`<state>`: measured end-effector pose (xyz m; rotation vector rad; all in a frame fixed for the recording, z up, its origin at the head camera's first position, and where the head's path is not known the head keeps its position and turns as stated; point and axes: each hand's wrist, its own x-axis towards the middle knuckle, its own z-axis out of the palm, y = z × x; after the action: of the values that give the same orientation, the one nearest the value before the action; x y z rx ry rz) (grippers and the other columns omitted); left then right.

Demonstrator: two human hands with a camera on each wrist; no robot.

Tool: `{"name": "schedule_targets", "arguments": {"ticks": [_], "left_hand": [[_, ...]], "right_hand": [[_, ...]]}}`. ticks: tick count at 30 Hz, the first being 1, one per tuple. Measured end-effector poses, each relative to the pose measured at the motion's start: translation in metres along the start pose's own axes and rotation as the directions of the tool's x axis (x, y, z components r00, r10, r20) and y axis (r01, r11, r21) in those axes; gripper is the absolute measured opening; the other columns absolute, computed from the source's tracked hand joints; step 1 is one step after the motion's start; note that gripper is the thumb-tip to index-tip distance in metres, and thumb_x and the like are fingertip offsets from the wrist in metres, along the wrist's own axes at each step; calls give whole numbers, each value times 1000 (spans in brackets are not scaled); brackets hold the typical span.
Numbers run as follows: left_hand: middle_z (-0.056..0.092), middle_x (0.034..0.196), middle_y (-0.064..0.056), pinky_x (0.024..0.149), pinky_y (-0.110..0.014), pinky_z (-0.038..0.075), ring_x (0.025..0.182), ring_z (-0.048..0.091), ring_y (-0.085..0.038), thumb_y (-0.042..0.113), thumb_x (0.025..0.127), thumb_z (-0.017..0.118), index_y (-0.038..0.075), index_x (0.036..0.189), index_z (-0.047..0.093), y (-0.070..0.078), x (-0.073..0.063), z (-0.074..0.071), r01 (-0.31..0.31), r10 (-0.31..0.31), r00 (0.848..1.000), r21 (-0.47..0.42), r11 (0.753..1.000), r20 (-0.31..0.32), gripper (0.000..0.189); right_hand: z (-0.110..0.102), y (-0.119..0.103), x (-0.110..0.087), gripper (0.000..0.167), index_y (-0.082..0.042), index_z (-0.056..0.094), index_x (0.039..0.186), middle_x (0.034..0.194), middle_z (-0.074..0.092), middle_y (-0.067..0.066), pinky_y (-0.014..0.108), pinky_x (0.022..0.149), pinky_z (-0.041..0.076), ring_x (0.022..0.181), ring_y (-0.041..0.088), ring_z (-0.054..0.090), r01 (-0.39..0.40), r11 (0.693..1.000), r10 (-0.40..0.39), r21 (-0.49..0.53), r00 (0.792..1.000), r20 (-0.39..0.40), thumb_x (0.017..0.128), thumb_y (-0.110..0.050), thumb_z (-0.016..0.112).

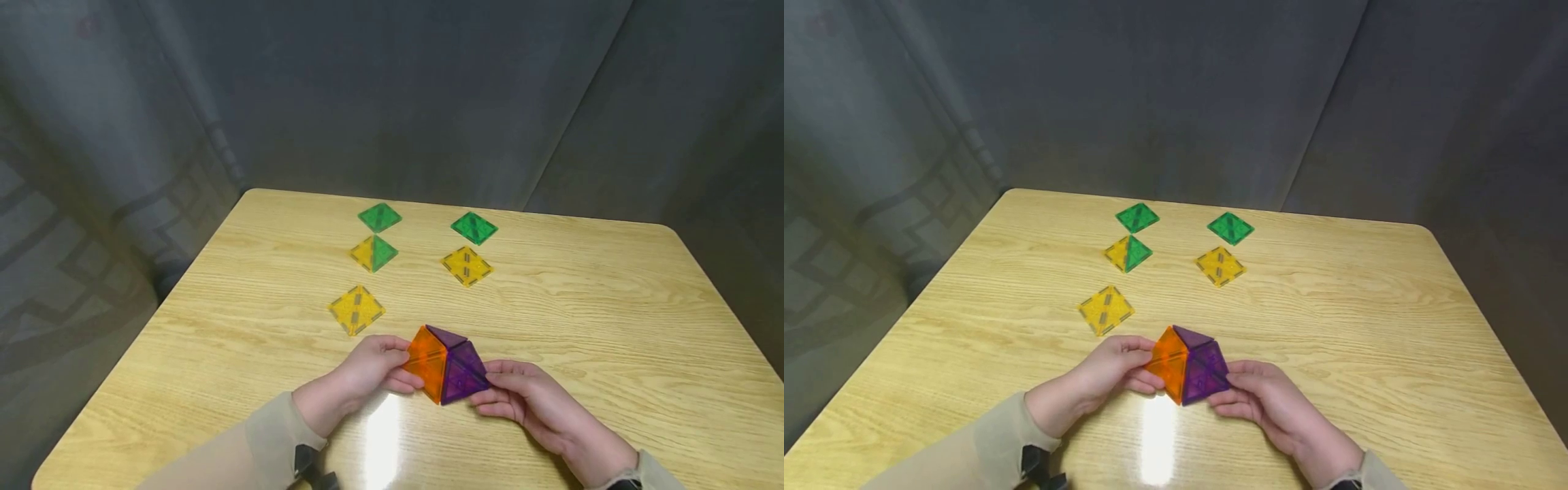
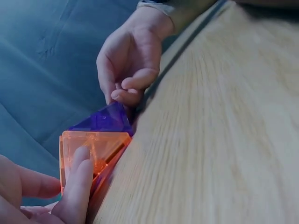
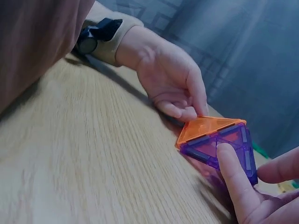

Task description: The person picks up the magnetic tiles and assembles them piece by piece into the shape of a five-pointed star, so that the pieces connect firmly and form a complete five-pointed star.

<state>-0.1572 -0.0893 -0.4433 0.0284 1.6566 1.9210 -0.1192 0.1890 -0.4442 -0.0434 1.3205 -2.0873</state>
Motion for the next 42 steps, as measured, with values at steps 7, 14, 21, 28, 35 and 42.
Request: {"name": "schedule_targets", "arguments": {"ticks": [7, 14, 21, 28, 35, 42], "left_hand": [[68, 90, -17, 61, -34, 61, 63, 69, -22, 0, 97, 54, -12, 132, 50, 4, 1, -3, -40, 37, 999, 174, 984, 19, 37], [60, 81, -12, 53, -31, 58, 55, 64, -18, 2, 94, 62, -7, 135, 53, 8, 1, -5, -88, 81, 996, 416, 905, 35, 42], [58, 85, -3, 60, -25, 51, 68, 58, -13, 4, 89, 67, -7, 133, 56, 11, -3, -3, -208, 203, 976, 653, 728, 84, 47], [58, 90, 0, 66, -25, 47, 76, 53, -14, 7, 88, 68, -7, 129, 60, 12, -4, -3, -228, 235, 968, 688, 689, 85, 44], [59, 89, -3, 57, -21, 46, 71, 53, -12, 3, 86, 69, -11, 127, 59, 13, -6, -1, -238, 237, 968, 612, 755, 84, 44], [61, 87, -1, 56, -19, 46, 68, 54, -10, 4, 87, 69, -14, 131, 53, 12, 0, 3, -229, 215, 972, 587, 777, 95, 50]], "right_hand": [[-1, -3, 2, 43, 20, 39, 130, 107, 68, 23, 38, 79, 59, 91, 29, 71, -24, 969, 0, -246, 995, -97, 104, -13, 48], [-4, -9, 3, 37, 15, 46, 122, 94, 69, 19, 38, 66, 61, 76, 30, 72, -47, 895, -14, -443, 991, -133, 102, -15, 53], [-3, -11, 2, 35, 14, 46, 118, 90, 69, 20, 39, 64, 61, 75, 33, 70, -47, 856, -38, -515, 988, -152, 99, -13, 58], [-4, -11, 1, 32, 12, 42, 113, 86, 67, 20, 38, 63, 61, 74, 34, 70, -26, 850, -52, -525, 990, -134, 96, -7, 61], [-6, -10, 1, 29, 10, 42, 110, 88, 66, 20, 40, 65, 61, 75, 33, 70, -19, 866, -45, -499, 992, -117, 97, -8, 60], [-8, -14, 0, 26, 9, 43, 108, 90, 66, 20, 40, 66, 61, 76, 31, 70, -20, 868, -48, -496, 991, -123, 98, -10, 58]]}}
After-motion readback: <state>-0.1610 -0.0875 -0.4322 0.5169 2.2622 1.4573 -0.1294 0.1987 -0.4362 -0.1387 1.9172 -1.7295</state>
